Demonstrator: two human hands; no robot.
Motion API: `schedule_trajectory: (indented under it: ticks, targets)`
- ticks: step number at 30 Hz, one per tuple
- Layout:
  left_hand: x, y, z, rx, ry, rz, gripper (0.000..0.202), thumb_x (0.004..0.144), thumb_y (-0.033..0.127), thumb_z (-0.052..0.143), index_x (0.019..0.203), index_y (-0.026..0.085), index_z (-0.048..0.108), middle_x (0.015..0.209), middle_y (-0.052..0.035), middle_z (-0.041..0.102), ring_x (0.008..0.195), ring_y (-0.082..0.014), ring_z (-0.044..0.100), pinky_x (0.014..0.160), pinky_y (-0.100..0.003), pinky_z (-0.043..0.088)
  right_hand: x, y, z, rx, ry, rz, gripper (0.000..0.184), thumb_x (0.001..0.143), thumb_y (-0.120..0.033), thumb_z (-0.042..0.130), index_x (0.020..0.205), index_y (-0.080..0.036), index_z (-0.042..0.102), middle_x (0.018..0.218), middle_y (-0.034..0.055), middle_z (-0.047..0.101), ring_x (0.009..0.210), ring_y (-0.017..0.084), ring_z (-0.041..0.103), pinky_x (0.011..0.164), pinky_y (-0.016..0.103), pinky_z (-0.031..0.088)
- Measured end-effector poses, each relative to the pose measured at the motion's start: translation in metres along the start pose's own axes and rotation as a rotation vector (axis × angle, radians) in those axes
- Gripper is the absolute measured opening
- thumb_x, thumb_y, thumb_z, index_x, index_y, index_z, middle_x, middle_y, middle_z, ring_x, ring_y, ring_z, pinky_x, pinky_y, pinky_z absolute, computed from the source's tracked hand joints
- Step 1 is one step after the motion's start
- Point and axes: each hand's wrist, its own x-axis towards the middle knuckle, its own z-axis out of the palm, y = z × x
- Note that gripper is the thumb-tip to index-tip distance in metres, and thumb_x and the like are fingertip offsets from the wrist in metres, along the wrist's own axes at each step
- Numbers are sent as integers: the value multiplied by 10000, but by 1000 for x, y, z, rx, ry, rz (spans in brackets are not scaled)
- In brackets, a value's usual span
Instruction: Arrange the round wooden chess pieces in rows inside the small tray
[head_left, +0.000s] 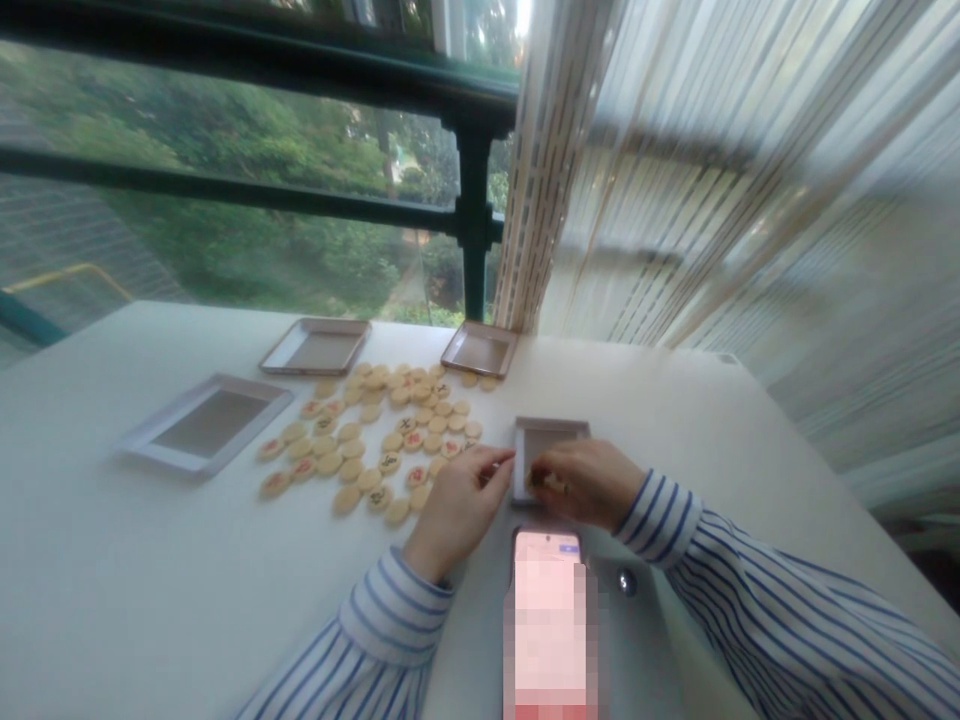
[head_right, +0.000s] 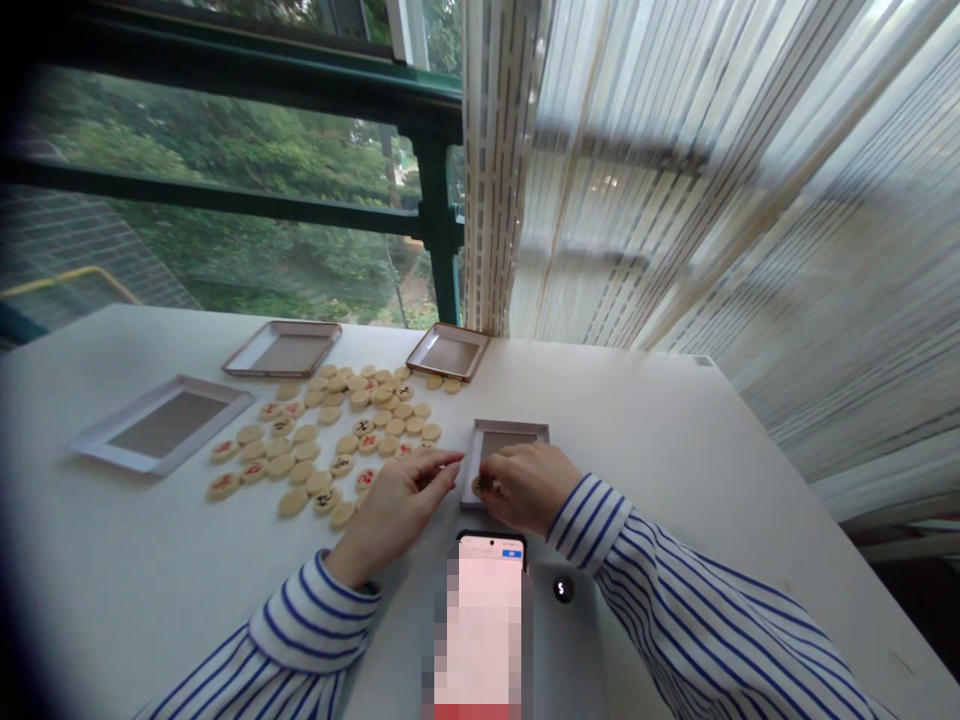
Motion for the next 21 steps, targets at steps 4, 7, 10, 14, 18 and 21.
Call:
schedule_trajectory:
  ticks: [4,7,10,14,18,21]
  targets:
    - [-1,2,0,75,0,32,299,835,298,441,1031,191,641,922,-55,660,775,-156,600,731,-276,454,5,1,1,-32,-4,-25,246,818,-363,482,857,-208,669,808,56,646,737,153,586,612,242,373]
    - [-1,1,1,125,-7,48,298,838,284,429,1030,191,637,916,-59,652,778,-160,600,750,-285,454,8,3,1,-40,-29,-24,268,818,-378,471,859,-213,677,816,58,637,728,153,582,602,244,370]
    - [-1,-2,2,164,-26,67,298,838,267,422,1032,185,632,915,-67,646,804,-172,598,766,-294,453,11,4,2,-40,-62,-15,258,802,-379,495,868,-214,682,813,57,628,710,148,578,603,245,370]
    - [-1,-5,4,188,-27,82,293,837,250,422,1029,180,631,906,-68,642,822,-178,592,769,-293,451,14,5,5,-38,-71,-28,241,789,-378,512,852,-219,683,813,49,625,704,146,574,608,246,369]
    - [-1,-5,5,190,-44,80,293,828,229,431,1038,174,628,896,-68,640,800,-173,591,768,-297,451,16,6,8,-63,-69,-38,256,790,-395,498,829,-223,683,791,47,625,685,150,570,590,251,360]
    - [0,-5,5,194,-67,74,298,826,220,428,1046,177,624,897,-71,639,795,-173,588,767,-302,452,18,7,8,-66,-77,-43,262,788,-408,495,828,-232,685,786,44,627,686,151,573,591,249,361]
